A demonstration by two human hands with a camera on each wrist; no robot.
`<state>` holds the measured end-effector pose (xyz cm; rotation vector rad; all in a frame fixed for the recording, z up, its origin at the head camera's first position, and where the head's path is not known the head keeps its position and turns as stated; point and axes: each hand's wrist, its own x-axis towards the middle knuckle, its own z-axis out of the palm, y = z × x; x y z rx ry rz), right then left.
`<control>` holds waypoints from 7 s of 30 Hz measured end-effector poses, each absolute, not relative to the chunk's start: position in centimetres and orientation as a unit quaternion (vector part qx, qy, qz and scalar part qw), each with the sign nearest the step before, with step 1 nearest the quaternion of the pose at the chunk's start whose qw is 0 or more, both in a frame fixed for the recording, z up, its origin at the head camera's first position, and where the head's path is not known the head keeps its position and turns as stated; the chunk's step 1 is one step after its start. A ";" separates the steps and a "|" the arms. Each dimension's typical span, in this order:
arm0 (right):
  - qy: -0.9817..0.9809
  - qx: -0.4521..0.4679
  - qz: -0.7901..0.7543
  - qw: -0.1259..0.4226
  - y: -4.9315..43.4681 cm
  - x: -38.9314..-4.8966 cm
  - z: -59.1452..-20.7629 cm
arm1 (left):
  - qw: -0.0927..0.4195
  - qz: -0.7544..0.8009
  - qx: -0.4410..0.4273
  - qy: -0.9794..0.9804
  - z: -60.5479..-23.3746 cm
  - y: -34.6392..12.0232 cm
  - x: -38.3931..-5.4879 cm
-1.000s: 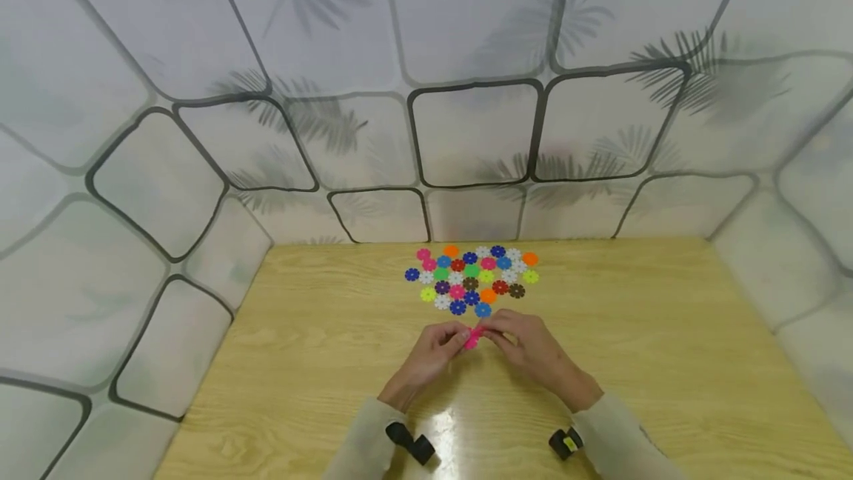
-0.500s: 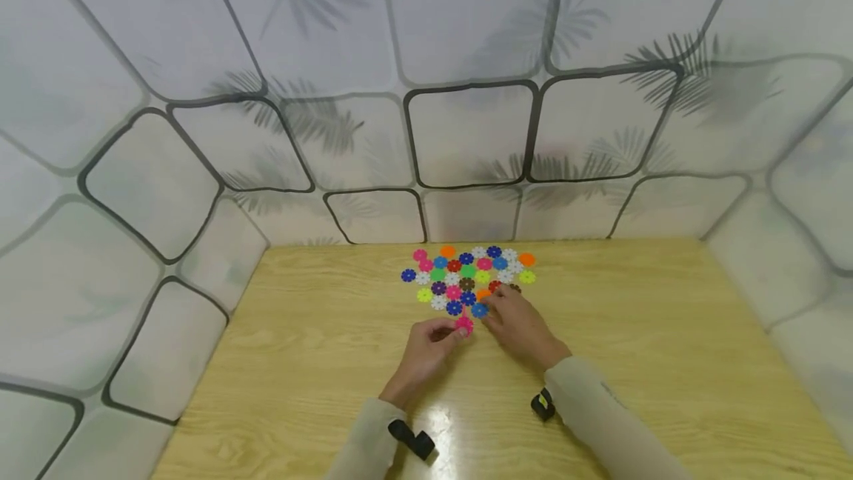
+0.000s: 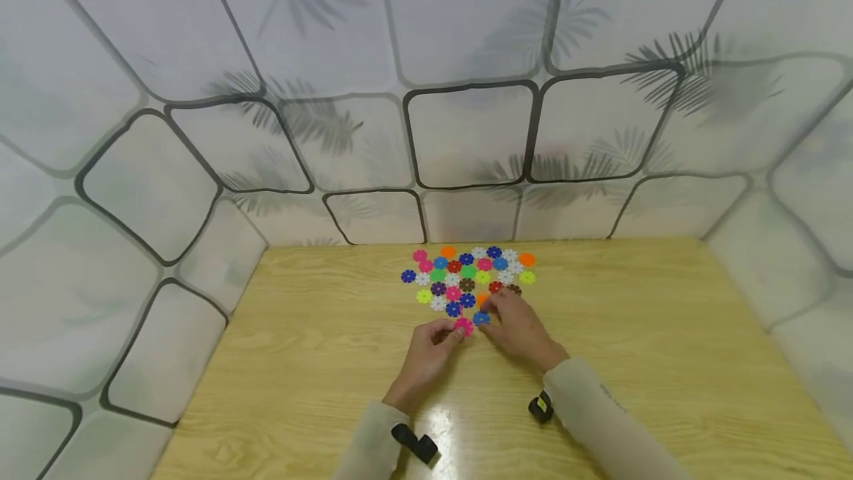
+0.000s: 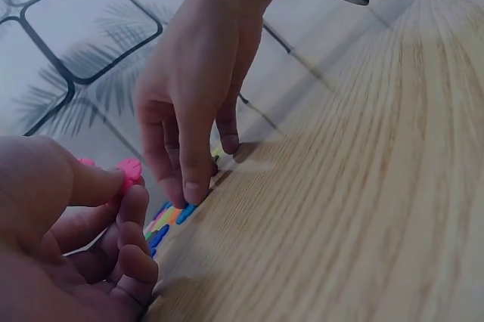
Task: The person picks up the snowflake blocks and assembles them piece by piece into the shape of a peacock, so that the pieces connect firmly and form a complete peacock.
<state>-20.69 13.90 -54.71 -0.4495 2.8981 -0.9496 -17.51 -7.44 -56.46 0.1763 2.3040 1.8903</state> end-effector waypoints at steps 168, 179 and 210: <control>0.924 -0.066 -0.370 0.066 17.1 -19.5 -53.1 | 0.068 0.653 0.031 0.754 -57.1 -7.3 -17.3; 0.876 -0.139 -0.462 -0.006 15.1 -16.8 -54.4 | 0.059 0.652 0.016 0.756 -57.1 -7.2 -17.4; 0.931 -0.200 -0.301 -0.053 13.7 -16.4 -52.7 | 0.067 0.632 0.075 0.768 -57.2 -6.8 -16.9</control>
